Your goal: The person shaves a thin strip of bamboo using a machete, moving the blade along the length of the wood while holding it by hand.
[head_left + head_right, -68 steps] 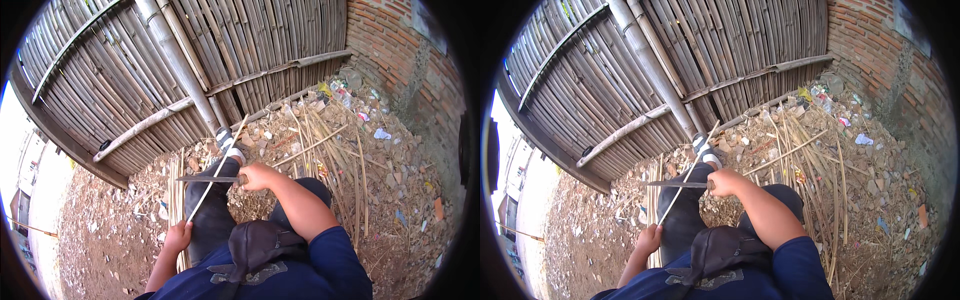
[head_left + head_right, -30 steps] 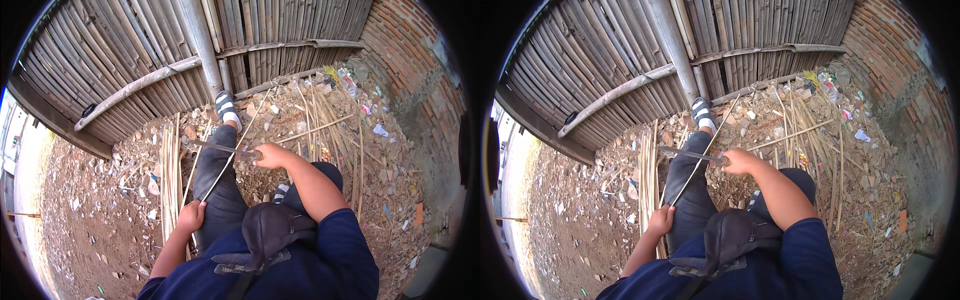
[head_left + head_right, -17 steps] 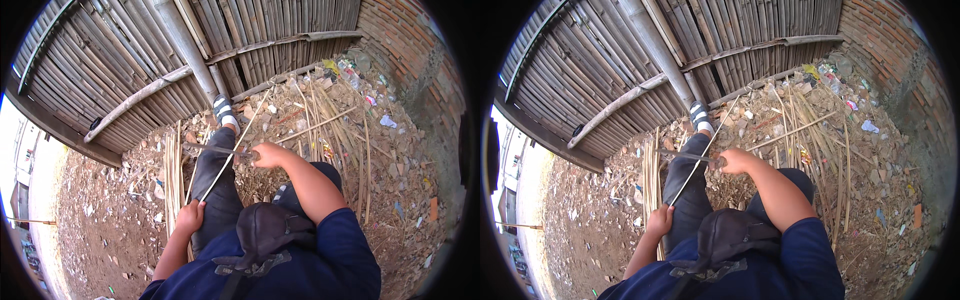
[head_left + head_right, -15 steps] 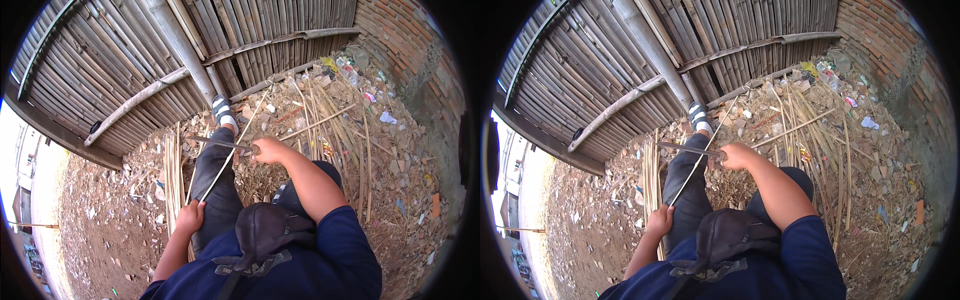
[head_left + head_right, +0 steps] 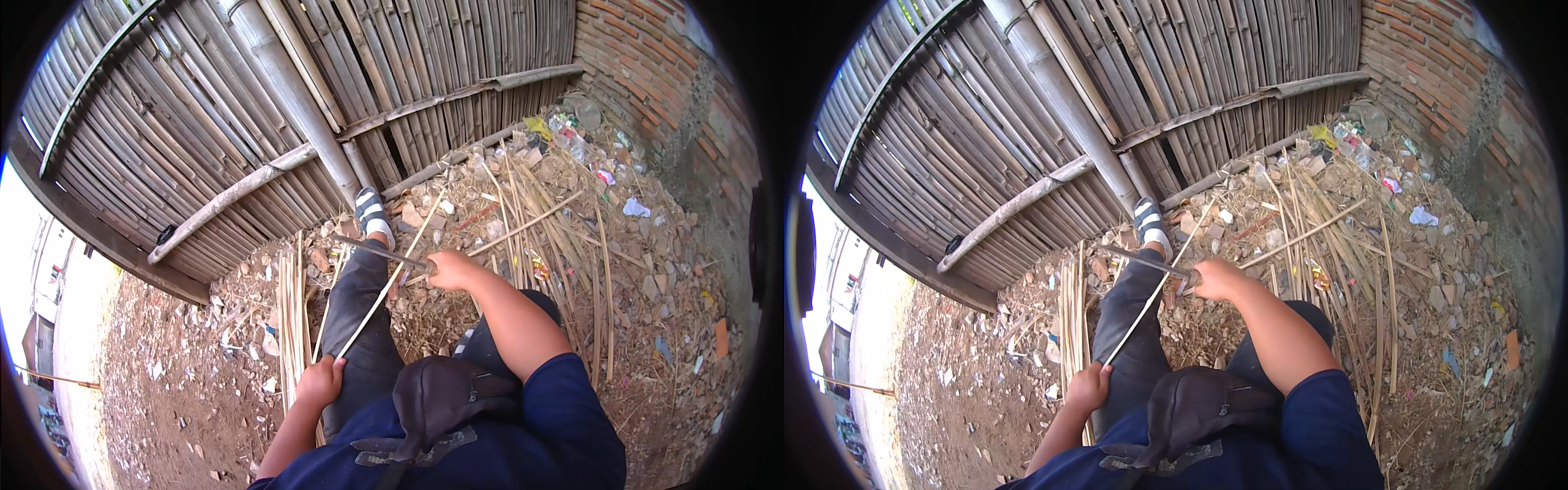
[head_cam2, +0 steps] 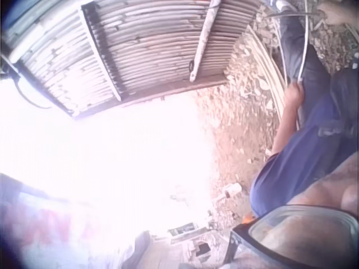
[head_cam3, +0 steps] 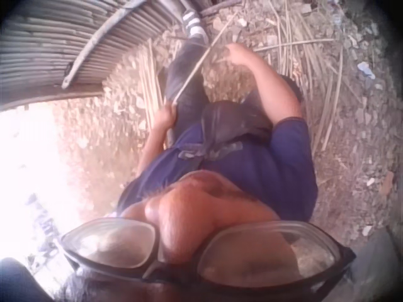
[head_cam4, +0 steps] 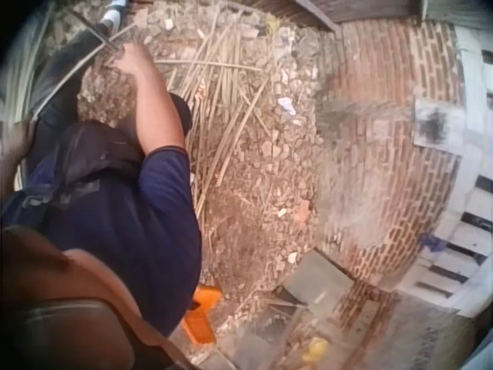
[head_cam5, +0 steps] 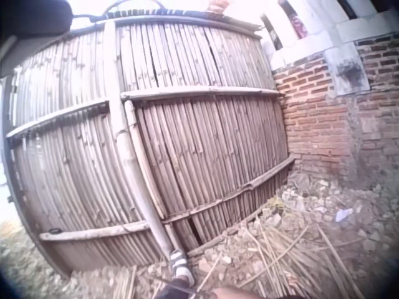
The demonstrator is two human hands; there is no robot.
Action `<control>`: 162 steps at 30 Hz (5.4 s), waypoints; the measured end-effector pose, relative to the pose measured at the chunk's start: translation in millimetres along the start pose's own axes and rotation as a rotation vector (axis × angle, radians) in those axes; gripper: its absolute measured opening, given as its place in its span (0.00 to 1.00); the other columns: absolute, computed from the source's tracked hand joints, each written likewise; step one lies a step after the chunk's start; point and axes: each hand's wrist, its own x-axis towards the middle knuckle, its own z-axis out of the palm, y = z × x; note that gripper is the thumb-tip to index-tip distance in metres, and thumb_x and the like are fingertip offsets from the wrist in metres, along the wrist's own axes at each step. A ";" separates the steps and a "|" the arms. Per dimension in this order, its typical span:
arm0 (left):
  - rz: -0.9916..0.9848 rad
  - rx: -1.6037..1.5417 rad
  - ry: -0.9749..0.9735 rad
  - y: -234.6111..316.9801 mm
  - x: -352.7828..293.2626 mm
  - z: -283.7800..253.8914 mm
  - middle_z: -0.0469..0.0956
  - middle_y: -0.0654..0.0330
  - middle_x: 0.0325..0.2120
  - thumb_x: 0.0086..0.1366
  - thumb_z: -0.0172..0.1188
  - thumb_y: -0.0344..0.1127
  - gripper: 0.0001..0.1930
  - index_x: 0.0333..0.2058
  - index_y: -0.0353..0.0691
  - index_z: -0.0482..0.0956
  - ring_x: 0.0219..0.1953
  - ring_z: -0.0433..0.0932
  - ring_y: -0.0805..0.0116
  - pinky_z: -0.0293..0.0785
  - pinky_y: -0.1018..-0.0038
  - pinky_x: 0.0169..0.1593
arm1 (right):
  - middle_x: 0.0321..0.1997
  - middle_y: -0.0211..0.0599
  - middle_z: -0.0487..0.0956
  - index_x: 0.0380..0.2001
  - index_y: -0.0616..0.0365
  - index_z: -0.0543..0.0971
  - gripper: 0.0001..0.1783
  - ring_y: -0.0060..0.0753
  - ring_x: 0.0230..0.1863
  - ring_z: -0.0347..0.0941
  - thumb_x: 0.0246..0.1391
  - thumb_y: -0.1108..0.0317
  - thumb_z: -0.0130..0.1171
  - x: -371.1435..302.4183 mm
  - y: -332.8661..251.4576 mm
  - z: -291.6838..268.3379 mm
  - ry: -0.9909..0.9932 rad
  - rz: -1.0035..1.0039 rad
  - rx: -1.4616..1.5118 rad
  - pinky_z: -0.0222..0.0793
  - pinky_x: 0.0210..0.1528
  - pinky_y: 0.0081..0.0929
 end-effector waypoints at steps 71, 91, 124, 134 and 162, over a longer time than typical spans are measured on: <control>0.035 -0.049 0.035 7.4 -3.7 -11.5 0.80 0.33 0.28 0.74 0.51 0.53 0.23 0.33 0.36 0.74 0.37 0.79 0.26 0.74 0.39 0.44 | 0.48 0.53 0.83 0.51 0.55 0.81 0.24 0.54 0.52 0.80 0.51 0.57 0.68 10.6 28.3 -4.8 0.068 0.134 0.075 0.75 0.56 0.44; 0.201 -0.078 0.094 -18.5 4.3 0.3 0.79 0.36 0.26 0.75 0.50 0.51 0.22 0.31 0.37 0.73 0.33 0.79 0.29 0.73 0.41 0.38 | 0.43 0.52 0.83 0.47 0.56 0.81 0.23 0.54 0.48 0.81 0.51 0.55 0.69 -0.3 -8.5 -8.1 -0.043 0.067 0.049 0.76 0.51 0.46; 0.159 -0.077 0.135 -16.0 4.9 5.4 0.78 0.37 0.22 0.74 0.53 0.50 0.20 0.29 0.38 0.73 0.29 0.79 0.30 0.73 0.41 0.34 | 0.47 0.50 0.84 0.46 0.52 0.83 0.20 0.55 0.50 0.80 0.50 0.57 0.67 1.2 -0.9 -9.2 -0.014 0.028 0.074 0.75 0.53 0.46; 0.143 -0.081 0.084 -21.0 6.1 9.1 0.78 0.35 0.23 0.75 0.51 0.50 0.21 0.31 0.37 0.73 0.31 0.78 0.28 0.72 0.39 0.36 | 0.45 0.48 0.84 0.47 0.49 0.83 0.22 0.53 0.49 0.81 0.47 0.57 0.68 -11.7 -40.0 6.4 -0.291 -0.242 -0.086 0.76 0.51 0.49; 0.136 -0.081 0.099 -15.2 4.8 5.0 0.77 0.35 0.22 0.74 0.53 0.49 0.20 0.30 0.36 0.72 0.30 0.78 0.28 0.71 0.40 0.34 | 0.47 0.53 0.84 0.49 0.57 0.82 0.27 0.56 0.52 0.79 0.49 0.53 0.69 4.6 0.7 -3.3 -0.093 -0.027 0.045 0.75 0.55 0.46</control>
